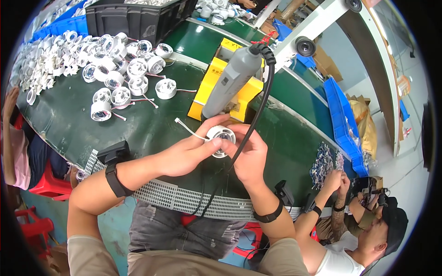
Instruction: The person assembles a light fixture by inserting a circuit board and wires into a plastic housing and securing them with a power screwdriver. They then place the completed unit on the workbench and reach for the next set of components.
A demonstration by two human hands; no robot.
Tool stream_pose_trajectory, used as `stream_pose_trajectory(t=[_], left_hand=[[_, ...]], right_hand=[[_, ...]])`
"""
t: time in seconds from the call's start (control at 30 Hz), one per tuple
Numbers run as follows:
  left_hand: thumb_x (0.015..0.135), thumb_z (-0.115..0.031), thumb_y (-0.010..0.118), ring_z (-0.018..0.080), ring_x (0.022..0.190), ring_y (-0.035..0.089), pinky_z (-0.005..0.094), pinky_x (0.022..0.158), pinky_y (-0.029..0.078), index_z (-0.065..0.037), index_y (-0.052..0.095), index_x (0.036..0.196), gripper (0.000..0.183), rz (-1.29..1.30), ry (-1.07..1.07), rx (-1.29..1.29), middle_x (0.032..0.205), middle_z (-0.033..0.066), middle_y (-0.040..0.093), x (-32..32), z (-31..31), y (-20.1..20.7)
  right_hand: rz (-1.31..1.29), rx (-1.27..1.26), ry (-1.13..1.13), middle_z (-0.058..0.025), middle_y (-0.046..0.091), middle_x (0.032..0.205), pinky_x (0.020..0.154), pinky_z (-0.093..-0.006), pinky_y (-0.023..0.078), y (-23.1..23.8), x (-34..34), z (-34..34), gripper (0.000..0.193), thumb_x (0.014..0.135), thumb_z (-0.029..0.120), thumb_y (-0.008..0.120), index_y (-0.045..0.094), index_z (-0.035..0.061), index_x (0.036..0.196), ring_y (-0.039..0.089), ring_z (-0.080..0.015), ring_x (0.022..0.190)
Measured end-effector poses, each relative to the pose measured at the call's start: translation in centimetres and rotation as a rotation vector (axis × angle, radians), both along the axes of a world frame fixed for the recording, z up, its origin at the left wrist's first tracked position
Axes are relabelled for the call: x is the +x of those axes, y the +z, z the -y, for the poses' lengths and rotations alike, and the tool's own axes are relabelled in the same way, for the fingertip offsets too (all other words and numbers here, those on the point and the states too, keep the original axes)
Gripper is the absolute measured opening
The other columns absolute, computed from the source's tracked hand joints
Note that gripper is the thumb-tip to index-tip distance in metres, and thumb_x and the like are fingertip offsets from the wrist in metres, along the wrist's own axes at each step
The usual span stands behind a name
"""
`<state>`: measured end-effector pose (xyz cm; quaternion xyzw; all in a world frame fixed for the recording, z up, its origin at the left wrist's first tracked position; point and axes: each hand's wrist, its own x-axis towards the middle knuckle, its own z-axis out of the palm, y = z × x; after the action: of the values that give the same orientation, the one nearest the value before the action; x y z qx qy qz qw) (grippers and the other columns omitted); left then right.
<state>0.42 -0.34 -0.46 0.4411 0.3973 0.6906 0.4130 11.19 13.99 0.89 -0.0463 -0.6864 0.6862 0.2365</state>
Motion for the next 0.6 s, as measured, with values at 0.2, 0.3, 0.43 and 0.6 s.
stream_pose_trajectory(t=[0.2,0.3,0.43,0.6], left_hand=[[0.101,-0.025,0.051,0.0157,0.103,0.061,0.0296,0.085,0.054,0.001,0.034,0.144,0.053,-0.051,0.073,-0.250,0.118,0.0107,0.059,-1.2,0.2,0.5],[0.098,-0.012,0.052,0.0158,0.099,0.063,0.0279,0.081,0.059,0.005,0.038,0.140,0.047,-0.054,0.146,-0.189,0.116,0.0131,0.060,-1.0,0.2,1.1],[0.099,-0.008,0.049,0.0177,0.102,0.063,0.0298,0.082,0.060,0.006,0.039,0.138,0.043,-0.159,0.123,-0.178,0.118,0.0149,0.059,-0.9,0.3,1.1],[0.098,-0.005,0.044,0.0223,0.104,0.063,0.0326,0.083,0.060,0.006,0.042,0.135,0.038,-0.147,0.139,-0.163,0.123,0.0195,0.057,-0.9,0.0,0.3]], right_hand=[[-0.087,0.158,-0.056,-0.0096,0.063,0.105,0.082,-0.0284,0.053,-0.3,-0.3,-0.3,0.025,0.084,0.001,0.072,0.064,-0.0044,0.106,0.065,-0.0172,0.094],[0.002,0.179,-0.065,-0.0097,0.063,0.104,0.082,-0.0282,0.053,-0.5,-0.4,-0.4,0.023,0.084,-0.001,0.071,0.065,-0.0042,0.106,0.065,-0.0173,0.093],[0.038,0.232,-0.042,-0.0089,0.064,0.102,0.081,-0.0277,0.053,-0.5,-0.5,-0.4,0.023,0.085,-0.001,0.070,0.065,-0.0044,0.107,0.065,-0.0167,0.091],[0.075,0.199,-0.037,-0.0084,0.064,0.099,0.079,-0.0270,0.053,-0.8,-0.7,-0.2,0.020,0.085,-0.001,0.070,0.062,-0.0034,0.103,0.065,-0.0154,0.088]])
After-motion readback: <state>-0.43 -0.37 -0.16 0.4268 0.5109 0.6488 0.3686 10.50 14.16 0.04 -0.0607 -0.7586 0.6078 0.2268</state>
